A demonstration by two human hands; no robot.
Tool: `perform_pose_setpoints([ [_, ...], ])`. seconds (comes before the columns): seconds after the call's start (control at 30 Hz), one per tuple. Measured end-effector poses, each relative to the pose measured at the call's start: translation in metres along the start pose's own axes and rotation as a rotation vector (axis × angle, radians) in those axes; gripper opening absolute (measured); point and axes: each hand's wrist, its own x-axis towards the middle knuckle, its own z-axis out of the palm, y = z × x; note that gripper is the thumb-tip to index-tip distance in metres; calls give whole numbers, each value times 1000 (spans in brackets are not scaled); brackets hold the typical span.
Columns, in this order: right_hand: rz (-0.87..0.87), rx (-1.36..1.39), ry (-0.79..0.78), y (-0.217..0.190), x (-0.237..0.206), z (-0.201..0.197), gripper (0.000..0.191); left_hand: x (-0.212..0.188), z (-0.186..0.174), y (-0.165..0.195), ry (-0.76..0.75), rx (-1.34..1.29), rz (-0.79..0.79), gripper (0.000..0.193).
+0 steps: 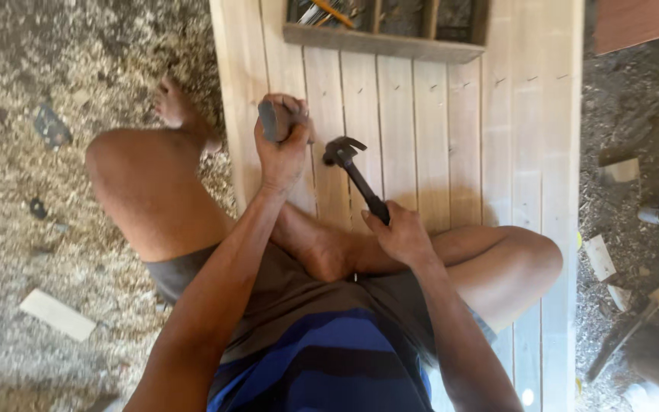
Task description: The person sits cross-legged on a wooden plank surface and hammers nails into the planks using a claw hammer, taking nails from a divided wooden nail box. They reposition nails, hammer them flush, and reach into the nail box to retrieve more nails.
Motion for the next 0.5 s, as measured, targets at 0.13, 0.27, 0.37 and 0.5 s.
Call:
perform_pose_setpoints([
  [0.13, 154, 55, -3, 5, -11, -11, 48, 9, 0, -8, 69, 88, -135, 35],
  [0.27, -77, 70, 227, -5, -17, -33, 48, 8, 7, -10, -32, 234, 9, 39],
  [0.37, -90, 95, 328, -24, -26, -56, 47, 5, 19, -6, -98, 418, 101, 39],
  [0.5, -368, 531, 414, -56, -47, -86, 55, 9, 27, 8, -95, 396, -7, 36],
])
